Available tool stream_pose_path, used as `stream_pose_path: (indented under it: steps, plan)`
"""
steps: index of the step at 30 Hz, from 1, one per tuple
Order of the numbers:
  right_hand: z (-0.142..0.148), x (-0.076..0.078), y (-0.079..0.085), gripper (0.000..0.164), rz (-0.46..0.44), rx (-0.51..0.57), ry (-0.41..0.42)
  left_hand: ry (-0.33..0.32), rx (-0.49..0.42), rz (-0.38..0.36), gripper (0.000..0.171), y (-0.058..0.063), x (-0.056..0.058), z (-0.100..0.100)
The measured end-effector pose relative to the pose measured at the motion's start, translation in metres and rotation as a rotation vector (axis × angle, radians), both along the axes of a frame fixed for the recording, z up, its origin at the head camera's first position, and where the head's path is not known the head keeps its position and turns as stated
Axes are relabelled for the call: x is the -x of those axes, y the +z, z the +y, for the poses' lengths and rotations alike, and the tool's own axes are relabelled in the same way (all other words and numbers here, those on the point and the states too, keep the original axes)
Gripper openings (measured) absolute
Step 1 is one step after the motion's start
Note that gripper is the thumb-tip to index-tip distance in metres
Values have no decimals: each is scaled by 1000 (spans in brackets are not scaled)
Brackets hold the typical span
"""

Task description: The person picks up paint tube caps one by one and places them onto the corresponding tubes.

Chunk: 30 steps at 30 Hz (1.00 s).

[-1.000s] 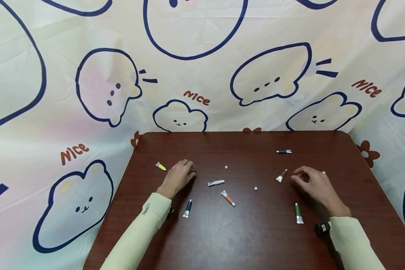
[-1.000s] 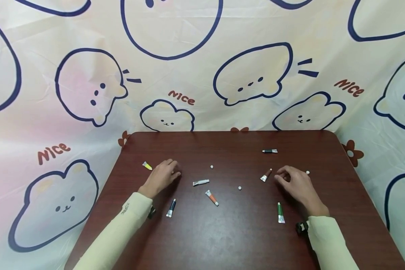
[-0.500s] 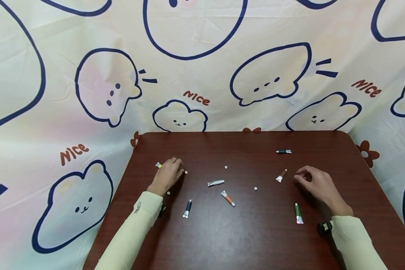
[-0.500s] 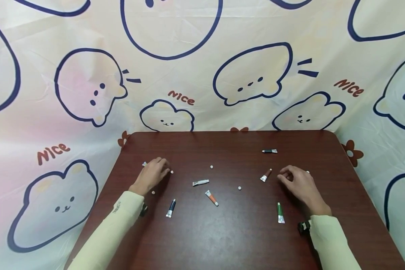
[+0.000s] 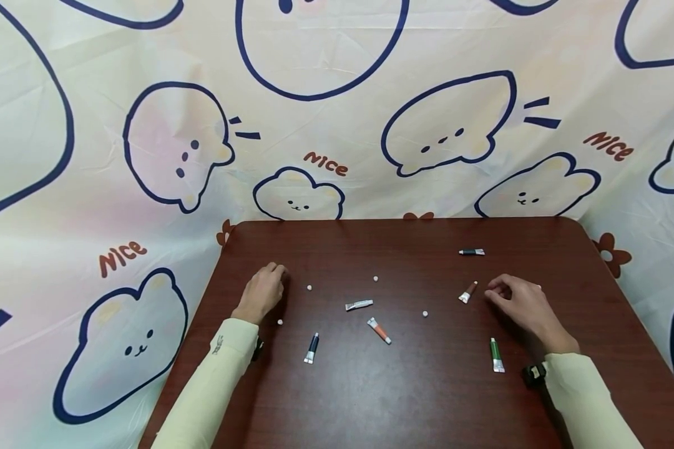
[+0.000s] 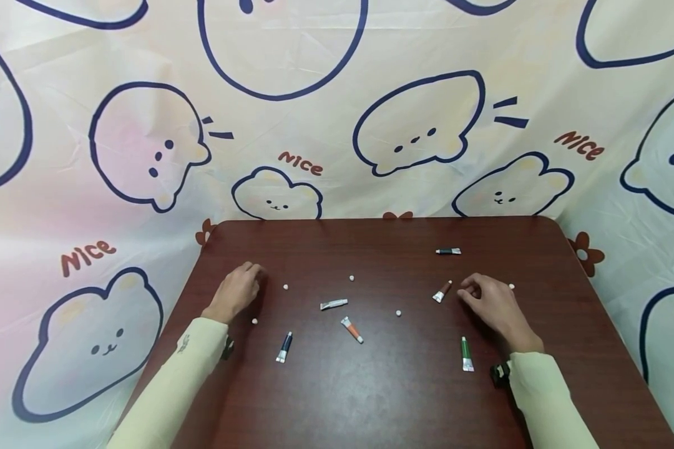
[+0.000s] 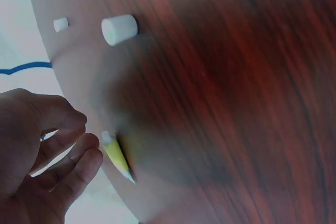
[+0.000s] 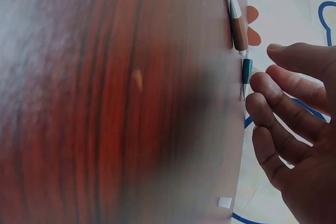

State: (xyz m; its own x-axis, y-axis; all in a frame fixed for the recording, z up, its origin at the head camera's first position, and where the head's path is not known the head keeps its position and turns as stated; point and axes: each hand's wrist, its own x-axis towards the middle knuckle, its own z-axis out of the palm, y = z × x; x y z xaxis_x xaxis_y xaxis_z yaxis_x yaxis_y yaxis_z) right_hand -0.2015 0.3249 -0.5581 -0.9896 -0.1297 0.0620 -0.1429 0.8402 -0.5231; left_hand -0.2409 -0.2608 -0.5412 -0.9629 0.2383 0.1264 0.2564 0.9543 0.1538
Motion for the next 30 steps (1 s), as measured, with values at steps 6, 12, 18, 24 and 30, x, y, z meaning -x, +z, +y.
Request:
stream_pose_path:
  steps: [6,12,18,24,30]
  plan:
    - [-1,1,3,22,3,4,-1,25,11,-21,33,1,2,-5]
    - [5,1,4,20,17,-3,-5,58,50,-54,38,-2,1,-13]
    - [13,1,0,18,48,-16,-2,71,70,-60,36,-4,1,-18]
    - [20,0,-4,19,62,-15,-12,89,77,-59,26,-4,1,-21]
    - [27,0,-4,20,57,-15,-13,87,83,-50,17,-3,0,-21]
